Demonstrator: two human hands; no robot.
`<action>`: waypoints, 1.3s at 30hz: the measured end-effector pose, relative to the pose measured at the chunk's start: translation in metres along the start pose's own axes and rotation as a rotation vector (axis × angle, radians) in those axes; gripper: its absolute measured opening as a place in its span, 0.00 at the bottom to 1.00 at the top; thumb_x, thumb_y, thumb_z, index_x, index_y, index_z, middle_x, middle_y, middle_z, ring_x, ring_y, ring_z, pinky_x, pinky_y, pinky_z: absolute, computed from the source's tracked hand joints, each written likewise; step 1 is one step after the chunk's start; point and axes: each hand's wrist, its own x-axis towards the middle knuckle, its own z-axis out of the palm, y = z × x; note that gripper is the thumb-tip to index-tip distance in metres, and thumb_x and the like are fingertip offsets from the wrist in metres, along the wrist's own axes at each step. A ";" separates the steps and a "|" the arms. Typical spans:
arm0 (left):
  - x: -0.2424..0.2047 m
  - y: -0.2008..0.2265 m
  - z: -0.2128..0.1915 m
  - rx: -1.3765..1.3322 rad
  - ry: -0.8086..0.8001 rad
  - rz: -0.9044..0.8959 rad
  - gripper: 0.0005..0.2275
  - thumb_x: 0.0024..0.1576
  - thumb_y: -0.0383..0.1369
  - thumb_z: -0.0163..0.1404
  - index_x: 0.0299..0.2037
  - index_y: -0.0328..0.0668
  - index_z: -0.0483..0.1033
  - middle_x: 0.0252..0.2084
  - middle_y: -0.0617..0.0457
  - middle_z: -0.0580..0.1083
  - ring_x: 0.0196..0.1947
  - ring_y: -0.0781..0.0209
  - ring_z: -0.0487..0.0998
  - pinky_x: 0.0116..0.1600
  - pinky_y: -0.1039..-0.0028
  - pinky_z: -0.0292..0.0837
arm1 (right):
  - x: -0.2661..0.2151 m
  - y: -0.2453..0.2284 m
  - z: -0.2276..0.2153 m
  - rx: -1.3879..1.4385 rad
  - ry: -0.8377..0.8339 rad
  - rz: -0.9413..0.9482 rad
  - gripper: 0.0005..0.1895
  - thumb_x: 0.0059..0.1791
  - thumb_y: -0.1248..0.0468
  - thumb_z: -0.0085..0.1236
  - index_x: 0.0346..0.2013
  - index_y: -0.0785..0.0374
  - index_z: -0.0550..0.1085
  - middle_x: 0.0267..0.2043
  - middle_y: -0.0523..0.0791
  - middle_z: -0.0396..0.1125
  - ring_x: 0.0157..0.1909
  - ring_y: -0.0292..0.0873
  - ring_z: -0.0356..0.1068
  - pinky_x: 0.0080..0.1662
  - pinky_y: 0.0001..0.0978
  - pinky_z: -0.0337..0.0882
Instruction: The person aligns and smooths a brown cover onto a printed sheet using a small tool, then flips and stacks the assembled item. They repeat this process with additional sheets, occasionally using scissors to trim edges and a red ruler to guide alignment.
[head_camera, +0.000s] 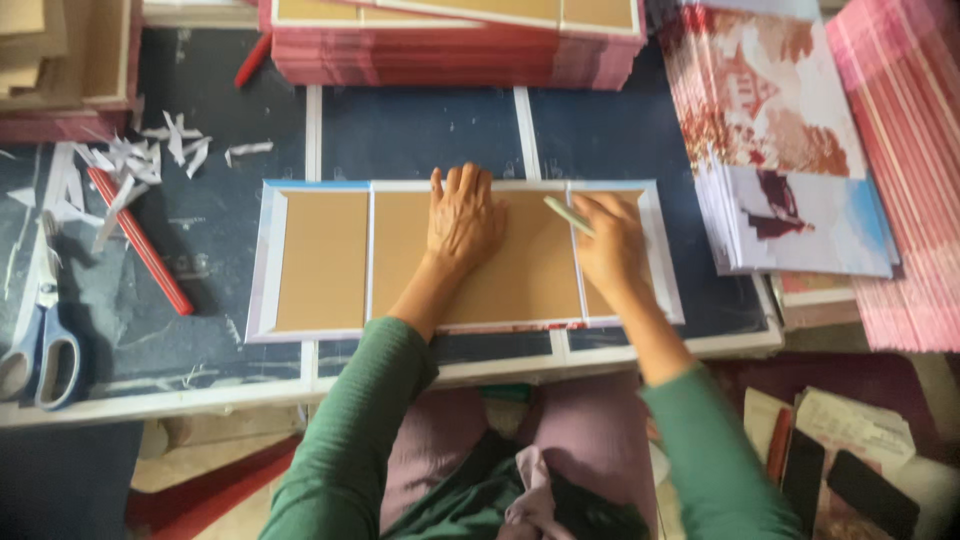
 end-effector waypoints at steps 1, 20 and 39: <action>0.003 0.000 -0.002 0.004 0.010 0.002 0.18 0.49 0.46 0.48 0.43 0.43 0.65 0.43 0.53 0.60 0.51 0.53 0.61 0.62 0.48 0.51 | 0.016 -0.005 0.010 -0.001 0.009 -0.006 0.16 0.40 0.68 0.58 0.41 0.52 0.76 0.39 0.40 0.67 0.43 0.47 0.69 0.47 0.35 0.68; -0.006 -0.006 -0.010 -0.088 0.012 -0.018 0.12 0.49 0.28 0.39 0.43 0.38 0.68 0.44 0.49 0.63 0.52 0.50 0.64 0.60 0.61 0.59 | 0.071 0.006 0.064 -0.178 -0.077 -0.624 0.05 0.45 0.65 0.45 0.25 0.52 0.66 0.25 0.38 0.58 0.35 0.39 0.64 0.28 0.29 0.70; -0.004 -0.023 -0.004 -0.429 0.063 -0.101 0.21 0.43 0.19 0.38 0.46 0.47 0.73 0.41 0.53 0.67 0.47 0.51 0.69 0.54 0.65 0.66 | 0.075 -0.004 0.064 -0.305 0.024 -0.883 0.05 0.43 0.68 0.43 0.23 0.55 0.65 0.23 0.40 0.54 0.31 0.39 0.62 0.23 0.22 0.65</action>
